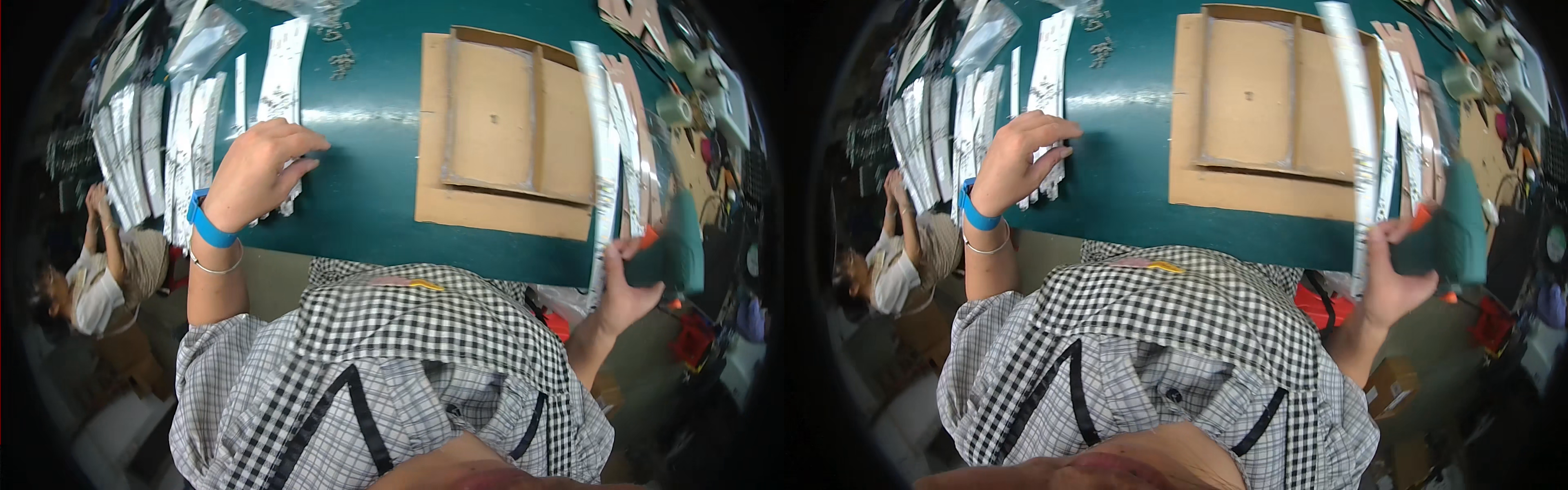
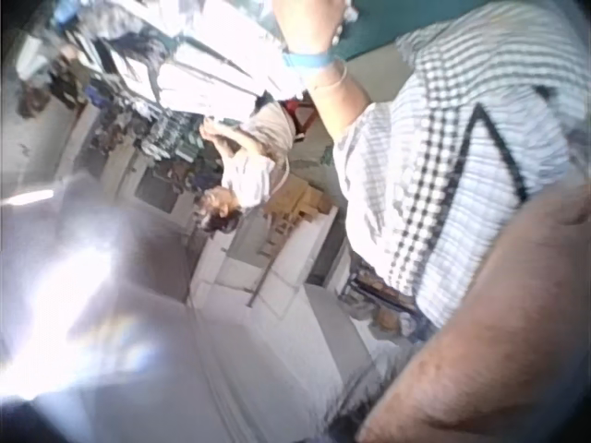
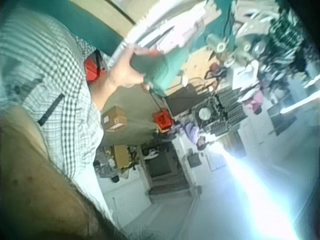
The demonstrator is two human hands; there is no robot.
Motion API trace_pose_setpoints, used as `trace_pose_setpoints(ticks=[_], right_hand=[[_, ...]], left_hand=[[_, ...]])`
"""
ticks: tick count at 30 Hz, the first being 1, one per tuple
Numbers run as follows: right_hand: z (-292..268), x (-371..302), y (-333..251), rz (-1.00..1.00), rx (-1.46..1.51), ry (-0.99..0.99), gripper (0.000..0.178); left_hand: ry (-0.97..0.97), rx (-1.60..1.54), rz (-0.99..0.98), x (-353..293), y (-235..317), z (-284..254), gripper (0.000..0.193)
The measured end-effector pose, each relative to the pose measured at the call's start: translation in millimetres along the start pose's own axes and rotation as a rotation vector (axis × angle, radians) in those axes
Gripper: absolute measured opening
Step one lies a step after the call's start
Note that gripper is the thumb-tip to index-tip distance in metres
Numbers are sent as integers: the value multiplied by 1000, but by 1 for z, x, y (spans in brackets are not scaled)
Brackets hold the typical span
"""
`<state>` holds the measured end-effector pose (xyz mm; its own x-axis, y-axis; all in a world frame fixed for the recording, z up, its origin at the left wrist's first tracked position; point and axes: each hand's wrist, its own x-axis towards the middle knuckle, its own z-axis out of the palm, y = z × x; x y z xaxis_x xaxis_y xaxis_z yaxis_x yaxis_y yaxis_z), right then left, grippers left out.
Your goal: The person solders components onto LED strips by placing each strip on a cardboard fixture, attaching small parts to it with a handheld soldering tool, and returning the completed strips to a pile on the table.
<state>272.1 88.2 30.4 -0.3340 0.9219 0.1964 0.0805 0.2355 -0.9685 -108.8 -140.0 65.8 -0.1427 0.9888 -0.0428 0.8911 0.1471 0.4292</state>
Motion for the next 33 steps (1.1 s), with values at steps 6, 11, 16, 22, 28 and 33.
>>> trace_pose_setpoints(ticks=[6,11,16,22,28,33], right_hand=[[54,-11,-13,212,2,-54,42],[67,-19,-12,214,-164,-63,20],[75,-15,-4,173,-51,-26,18],[73,-18,10,228,-23,-128,32],[80,-11,16,163,89,-100,31],[76,-11,19,66,32,-112,29]], left_hand=[[299,-35,219,93,50,42,17],[257,72,213,150,66,83,13],[130,48,205,169,56,98,11],[146,66,229,169,57,98,5],[221,-253,133,149,73,83,7],[140,-726,-35,128,90,75,12]])
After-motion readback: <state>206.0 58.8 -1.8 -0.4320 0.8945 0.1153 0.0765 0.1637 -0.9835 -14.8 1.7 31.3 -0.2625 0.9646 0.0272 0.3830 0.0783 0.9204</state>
